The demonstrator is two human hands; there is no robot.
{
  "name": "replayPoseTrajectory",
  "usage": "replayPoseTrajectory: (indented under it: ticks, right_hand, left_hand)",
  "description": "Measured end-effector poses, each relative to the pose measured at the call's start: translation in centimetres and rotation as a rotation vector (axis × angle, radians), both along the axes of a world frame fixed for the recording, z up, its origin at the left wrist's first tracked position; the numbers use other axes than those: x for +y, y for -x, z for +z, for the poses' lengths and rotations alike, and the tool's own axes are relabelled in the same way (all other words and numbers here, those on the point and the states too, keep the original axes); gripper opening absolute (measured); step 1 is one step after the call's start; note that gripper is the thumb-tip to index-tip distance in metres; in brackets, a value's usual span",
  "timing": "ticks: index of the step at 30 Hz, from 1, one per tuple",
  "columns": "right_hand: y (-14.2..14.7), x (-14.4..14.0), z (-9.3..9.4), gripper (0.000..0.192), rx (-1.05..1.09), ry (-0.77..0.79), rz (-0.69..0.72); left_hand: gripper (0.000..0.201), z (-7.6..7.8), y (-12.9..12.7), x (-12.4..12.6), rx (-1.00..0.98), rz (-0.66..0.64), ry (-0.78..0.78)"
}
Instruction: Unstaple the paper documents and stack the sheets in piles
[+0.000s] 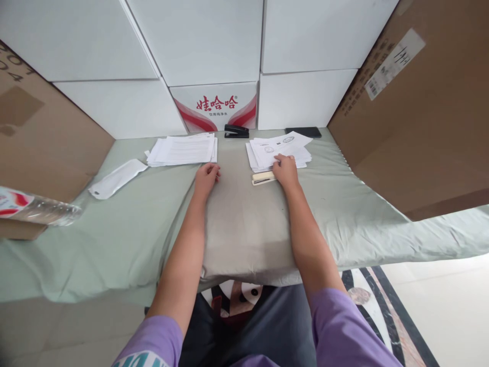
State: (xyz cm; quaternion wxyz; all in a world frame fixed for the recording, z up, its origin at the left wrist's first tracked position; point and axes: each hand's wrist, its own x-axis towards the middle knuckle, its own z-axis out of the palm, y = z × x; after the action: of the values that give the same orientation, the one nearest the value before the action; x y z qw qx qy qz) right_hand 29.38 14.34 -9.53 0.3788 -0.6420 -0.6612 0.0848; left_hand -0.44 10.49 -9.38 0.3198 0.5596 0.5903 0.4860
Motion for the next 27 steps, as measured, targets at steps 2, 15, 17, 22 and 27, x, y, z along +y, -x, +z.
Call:
replayPoseTrajectory:
  ticks: [2, 15, 17, 22, 27]
  right_hand:
    - [0.2, -0.1, 0.2, 0.048, 0.016, 0.025, -0.005]
    - [0.9, -0.2, 1.3, 0.048, 0.350, 0.103, -0.061]
    - [1.0, -0.4, 1.5, 0.050, 0.320, 0.116, -0.051]
    - [1.4, -0.7, 1.8, 0.053, 0.177, 0.179, 0.015]
    - [1.5, -0.4, 1.0, 0.049, 0.066, 0.202, 0.039]
  left_hand:
    - [0.017, -0.1, 0.0, 0.0, -0.012, -0.002, 0.007]
    - [0.017, -0.1, 0.0, 0.1, 0.009, -0.005, -0.003]
    - [0.017, -0.1, 0.0, 0.1, 0.007, -0.005, 0.001]
    - [0.017, -0.2, 0.0, 0.2, -0.002, -0.006, -0.002]
    - [0.017, -0.3, 0.1, 0.2, -0.006, -0.013, -0.006]
